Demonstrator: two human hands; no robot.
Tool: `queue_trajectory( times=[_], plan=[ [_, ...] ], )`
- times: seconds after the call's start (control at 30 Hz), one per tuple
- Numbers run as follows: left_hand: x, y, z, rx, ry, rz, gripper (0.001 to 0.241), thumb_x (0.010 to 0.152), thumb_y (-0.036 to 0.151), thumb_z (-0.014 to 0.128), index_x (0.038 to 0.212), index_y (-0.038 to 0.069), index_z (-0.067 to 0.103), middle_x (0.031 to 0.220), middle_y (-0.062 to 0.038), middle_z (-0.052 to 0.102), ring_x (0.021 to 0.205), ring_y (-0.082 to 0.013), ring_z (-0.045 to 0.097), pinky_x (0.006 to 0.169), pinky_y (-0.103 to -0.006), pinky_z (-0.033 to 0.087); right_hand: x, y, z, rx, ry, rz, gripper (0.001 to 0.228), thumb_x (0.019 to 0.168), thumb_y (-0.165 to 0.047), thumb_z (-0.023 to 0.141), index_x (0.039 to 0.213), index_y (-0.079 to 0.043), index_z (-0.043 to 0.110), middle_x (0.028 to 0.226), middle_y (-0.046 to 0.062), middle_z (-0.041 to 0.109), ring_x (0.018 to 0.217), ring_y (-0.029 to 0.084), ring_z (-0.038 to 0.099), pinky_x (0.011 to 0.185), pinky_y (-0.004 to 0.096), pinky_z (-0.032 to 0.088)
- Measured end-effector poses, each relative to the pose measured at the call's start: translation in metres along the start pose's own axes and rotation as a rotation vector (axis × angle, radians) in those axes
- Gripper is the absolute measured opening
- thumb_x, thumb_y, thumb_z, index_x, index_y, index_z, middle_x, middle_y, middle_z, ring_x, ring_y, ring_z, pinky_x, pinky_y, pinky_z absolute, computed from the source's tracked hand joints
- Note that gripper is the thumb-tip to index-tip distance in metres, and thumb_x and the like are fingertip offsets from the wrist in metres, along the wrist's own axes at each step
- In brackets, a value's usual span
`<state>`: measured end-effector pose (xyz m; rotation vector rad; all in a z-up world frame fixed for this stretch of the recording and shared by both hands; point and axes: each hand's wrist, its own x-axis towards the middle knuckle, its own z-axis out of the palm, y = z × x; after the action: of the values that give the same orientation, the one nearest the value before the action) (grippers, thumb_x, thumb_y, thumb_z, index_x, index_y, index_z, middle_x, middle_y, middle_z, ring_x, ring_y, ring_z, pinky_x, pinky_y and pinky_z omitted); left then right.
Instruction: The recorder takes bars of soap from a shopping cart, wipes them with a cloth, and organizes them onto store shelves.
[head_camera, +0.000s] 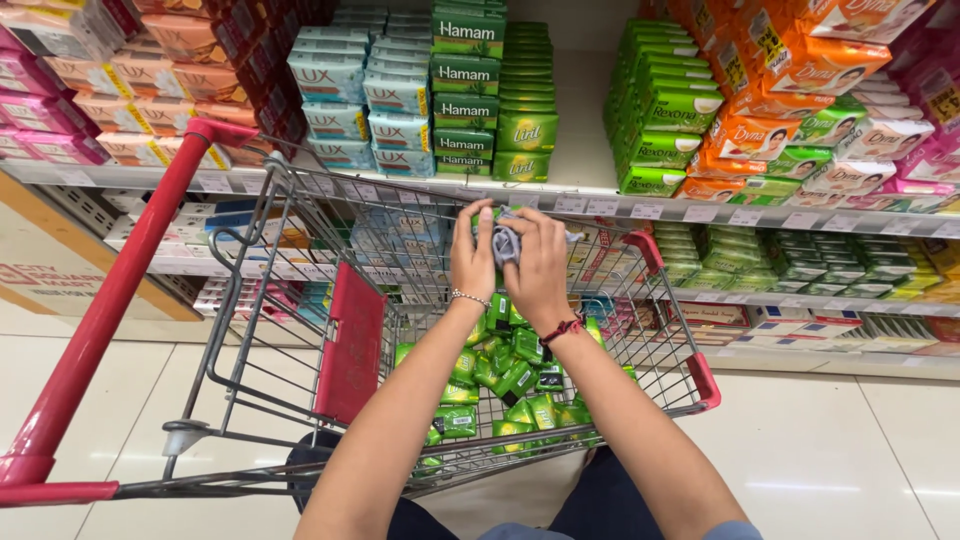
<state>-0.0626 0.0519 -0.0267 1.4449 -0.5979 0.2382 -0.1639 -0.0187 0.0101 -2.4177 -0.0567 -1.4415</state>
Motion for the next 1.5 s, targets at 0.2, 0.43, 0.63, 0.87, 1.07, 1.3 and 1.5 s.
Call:
queue_trajectory(
  times=[0.2,0.43,0.63,0.87,1.07,1.3,1.5],
  plan=[
    [0.020,-0.011,-0.011,-0.116,0.069,-0.024,0.043,0.110,0.042,0.044,0.132,0.010,0.062,0.132,-0.011,0.067,0.126,-0.0263,0.062,0.109,-0.0348,0.045,0.004,-0.003,0.000,0.049,-0.093,-0.114,0.040,0.079,-0.007,0.065,0.120,-0.008,0.062,0.124,0.015,0.059,0.115,0.036,0.053,0.102,0.047,0.044],
    [0.007,0.005,-0.006,-0.005,-0.059,-0.010,0.048,0.109,0.044,0.042,0.138,0.009,0.059,0.141,-0.015,0.063,0.134,-0.0271,0.057,0.114,-0.0355,0.041,0.003,0.009,0.001,-0.023,0.051,0.136,0.036,0.087,-0.005,0.063,0.124,-0.006,0.061,0.126,0.017,0.058,0.118,0.036,0.052,0.105,0.047,0.043],
    [0.011,-0.019,-0.007,-0.098,-0.100,-0.044,0.049,0.109,0.043,0.043,0.141,0.009,0.057,0.143,-0.015,0.061,0.134,-0.0280,0.057,0.112,-0.0359,0.041,0.007,-0.009,-0.009,0.053,-0.054,-0.106,0.040,0.082,-0.006,0.064,0.122,-0.007,0.063,0.127,0.016,0.058,0.119,0.037,0.052,0.107,0.048,0.041],
    [0.019,-0.016,-0.008,-0.691,0.094,-0.611,0.071,0.099,0.065,0.038,0.127,0.005,0.064,0.128,-0.020,0.067,0.118,-0.0341,0.063,0.099,-0.0438,0.053,-0.022,0.040,0.017,0.366,0.089,0.195,0.040,0.099,-0.013,0.044,0.138,-0.003,0.048,0.136,0.016,0.052,0.132,0.031,0.051,0.119,0.041,0.036],
    [0.015,-0.043,0.011,-0.259,-0.089,-0.731,0.097,0.080,0.078,0.053,0.146,0.008,0.044,0.148,-0.020,0.046,0.135,-0.0378,0.047,0.108,-0.0523,0.041,-0.033,0.056,0.026,0.608,0.142,0.366,0.042,0.112,-0.024,0.036,0.147,0.000,0.039,0.139,0.015,0.051,0.133,0.025,0.049,0.119,0.036,0.035],
    [-0.013,0.060,0.006,0.479,-0.140,-0.074,0.127,0.066,0.073,0.078,0.157,0.004,0.022,0.161,-0.023,0.025,0.149,-0.0416,0.020,0.117,-0.0606,0.018,-0.041,0.093,0.037,1.059,0.335,0.641,0.044,0.111,-0.024,0.032,0.148,-0.002,0.041,0.146,0.012,0.053,0.135,0.021,0.051,0.117,0.036,0.039],
    [-0.007,0.046,0.000,0.517,-0.414,-0.101,0.100,0.065,0.067,0.077,0.146,0.013,0.052,0.140,-0.019,0.054,0.133,-0.0349,0.053,0.114,-0.0470,0.048,-0.059,0.132,0.052,1.140,0.473,0.756,0.046,0.113,-0.029,0.028,0.143,-0.001,0.049,0.143,0.013,0.058,0.132,0.025,0.056,0.114,0.040,0.043]
  ],
)
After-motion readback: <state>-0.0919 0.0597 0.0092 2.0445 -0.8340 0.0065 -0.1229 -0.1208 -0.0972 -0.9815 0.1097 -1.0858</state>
